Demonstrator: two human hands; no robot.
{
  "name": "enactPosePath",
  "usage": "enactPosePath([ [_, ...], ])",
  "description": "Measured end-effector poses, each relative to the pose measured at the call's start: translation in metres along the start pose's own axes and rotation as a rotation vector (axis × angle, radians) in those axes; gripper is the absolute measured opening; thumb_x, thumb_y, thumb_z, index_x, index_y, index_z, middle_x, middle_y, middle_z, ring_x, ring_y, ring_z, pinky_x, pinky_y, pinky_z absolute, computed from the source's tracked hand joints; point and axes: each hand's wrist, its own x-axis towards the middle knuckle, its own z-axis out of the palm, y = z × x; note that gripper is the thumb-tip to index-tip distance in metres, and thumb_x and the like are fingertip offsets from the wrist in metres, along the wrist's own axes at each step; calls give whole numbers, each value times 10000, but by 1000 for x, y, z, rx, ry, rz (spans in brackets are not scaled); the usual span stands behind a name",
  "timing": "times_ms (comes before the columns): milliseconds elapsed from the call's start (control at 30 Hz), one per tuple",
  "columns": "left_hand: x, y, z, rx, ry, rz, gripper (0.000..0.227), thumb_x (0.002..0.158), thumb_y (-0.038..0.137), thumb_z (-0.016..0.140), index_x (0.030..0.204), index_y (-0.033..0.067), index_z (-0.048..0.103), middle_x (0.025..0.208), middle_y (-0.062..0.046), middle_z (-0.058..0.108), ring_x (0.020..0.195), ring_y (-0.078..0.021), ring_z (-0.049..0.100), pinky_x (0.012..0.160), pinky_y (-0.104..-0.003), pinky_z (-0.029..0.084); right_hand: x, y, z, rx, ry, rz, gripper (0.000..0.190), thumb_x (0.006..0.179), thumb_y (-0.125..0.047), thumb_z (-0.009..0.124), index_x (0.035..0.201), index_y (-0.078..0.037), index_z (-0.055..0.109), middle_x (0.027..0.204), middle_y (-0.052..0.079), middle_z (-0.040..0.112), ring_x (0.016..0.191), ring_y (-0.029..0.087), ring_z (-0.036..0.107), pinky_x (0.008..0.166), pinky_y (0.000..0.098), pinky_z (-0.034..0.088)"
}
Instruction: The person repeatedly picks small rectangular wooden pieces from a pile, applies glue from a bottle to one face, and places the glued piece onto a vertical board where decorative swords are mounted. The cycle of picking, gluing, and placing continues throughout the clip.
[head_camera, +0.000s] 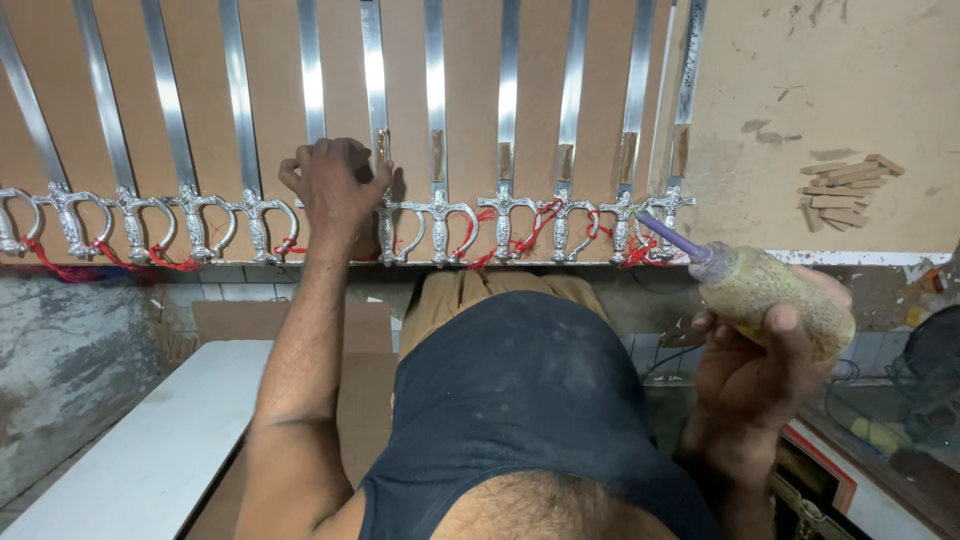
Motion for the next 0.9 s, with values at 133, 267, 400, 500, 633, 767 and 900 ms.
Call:
enactPosePath([
  [133,-5,22,24,65,124,-112,284,848,348,832,904,90,726,796,-74,678,989,-296,571,1016,-545,274,9,-16,-45,13,-4,24,403,1050,-205,773,1239,38,513,960,172,653,723,189,635,687,333,589],
  [267,-15,26,45,175,335,-82,271,897,313,822,960,65,735,873,-102,709,982,-295,584,993,-544,291,17,-38,-88,3,-3,0,406,1081,-204,753,1267,50,497,932,175,647,701,177,613,709,340,586],
  [400,-19,29,55,201,383,-198,249,878,302,819,926,69,744,845,-106,724,988,-313,586,986,-559,284,26,-59,-117,-100,71,-16,422,1069,-244,728,1255,66,510,922,148,639,702,156,588,732,321,573],
  [500,-18,33,62,179,386,-277,236,891,290,809,892,64,740,875,-115,724,1036,-338,582,1021,-581,274,31,-74,-139,-206,78,-27,432,1049,-305,716,1168,77,553,876,130,634,664,141,551,700,303,558],
  [633,-19,36,72,203,439,-328,239,850,275,818,815,53,738,853,-131,718,1095,-398,556,1039,-697,164,46,-81,-175,-87,102,-49,464,1006,-307,779,1196,56,560,910,148,643,638,167,548,608,329,544],
  [767,-17,50,77,246,540,-334,656,806,264,831,1326,-46,581,1181,-238,631,1206,-442,478,1024,-720,154,43,-86,-219,-23,208,-82,476,988,-267,785,1265,21,526,1030,162,660,643,184,551,574,331,532],
  [900,-12,112,91,218,496,-343,742,883,227,775,1485,-9,411,1407,-223,456,1369,-420,361,1129,-680,162,39,-88,-254,54,279,-105,478,1011,-236,765,1333,-3,500,1106,152,659,691,183,574,592,335,548],
])
